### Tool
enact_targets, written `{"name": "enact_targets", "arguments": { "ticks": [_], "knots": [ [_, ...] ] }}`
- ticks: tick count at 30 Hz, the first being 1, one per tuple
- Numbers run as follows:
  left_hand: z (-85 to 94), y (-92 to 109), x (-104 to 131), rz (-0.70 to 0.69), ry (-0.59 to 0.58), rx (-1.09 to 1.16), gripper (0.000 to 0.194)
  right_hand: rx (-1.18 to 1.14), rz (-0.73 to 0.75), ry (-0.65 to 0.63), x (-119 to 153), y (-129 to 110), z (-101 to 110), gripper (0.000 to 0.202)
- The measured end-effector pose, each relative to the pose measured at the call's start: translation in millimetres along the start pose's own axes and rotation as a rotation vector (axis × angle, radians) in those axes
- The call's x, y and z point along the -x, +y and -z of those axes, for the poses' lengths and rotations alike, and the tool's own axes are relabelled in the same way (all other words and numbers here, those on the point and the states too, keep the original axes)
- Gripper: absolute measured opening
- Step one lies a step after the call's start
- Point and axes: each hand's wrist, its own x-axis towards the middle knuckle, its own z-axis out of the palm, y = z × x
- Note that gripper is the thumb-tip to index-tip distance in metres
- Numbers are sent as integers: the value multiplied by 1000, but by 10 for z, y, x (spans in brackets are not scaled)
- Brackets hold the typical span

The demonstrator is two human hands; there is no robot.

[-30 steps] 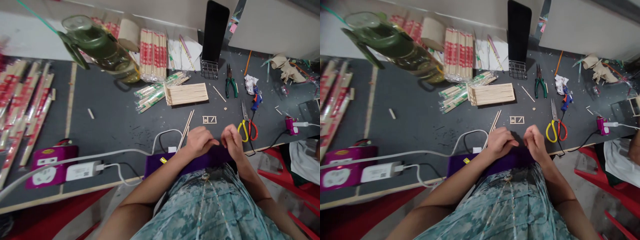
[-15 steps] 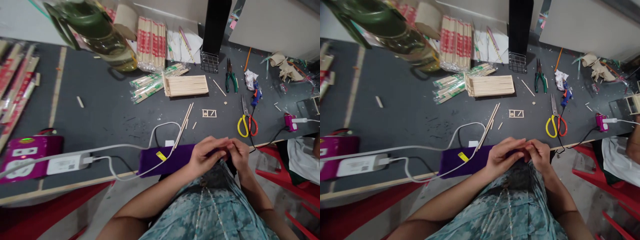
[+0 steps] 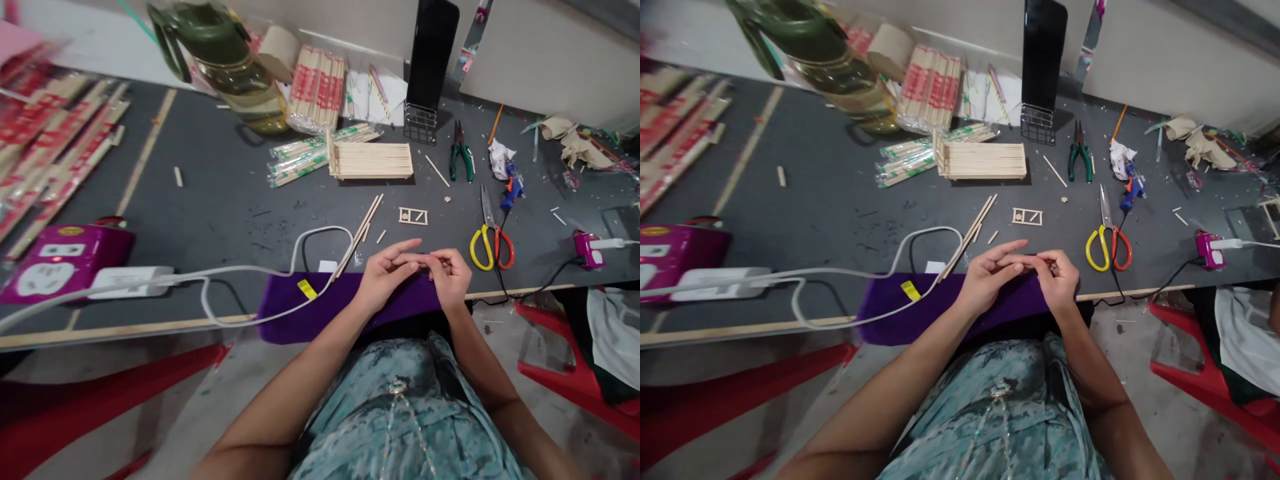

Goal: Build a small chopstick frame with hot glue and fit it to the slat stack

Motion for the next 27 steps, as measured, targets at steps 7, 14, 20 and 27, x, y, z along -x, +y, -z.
{"name": "enact_targets", "arguments": {
  "ticks": [7,14,20,27],
  "knots": [
    [4,14,-76,-63,64,-19,57,-145,-51,-9,-41,11,-28,16],
    [10,-28,-127,-233,154,-57,33,-187,83,-58,-38,119,46,27],
    [4,-1,-149,-232,118,-73,36,-21,130,-126,-31,115,-9,24],
    [38,-6,-146,-143,81,-102,41,82,270,-101,-32,113,-28,16]
  ]
}}
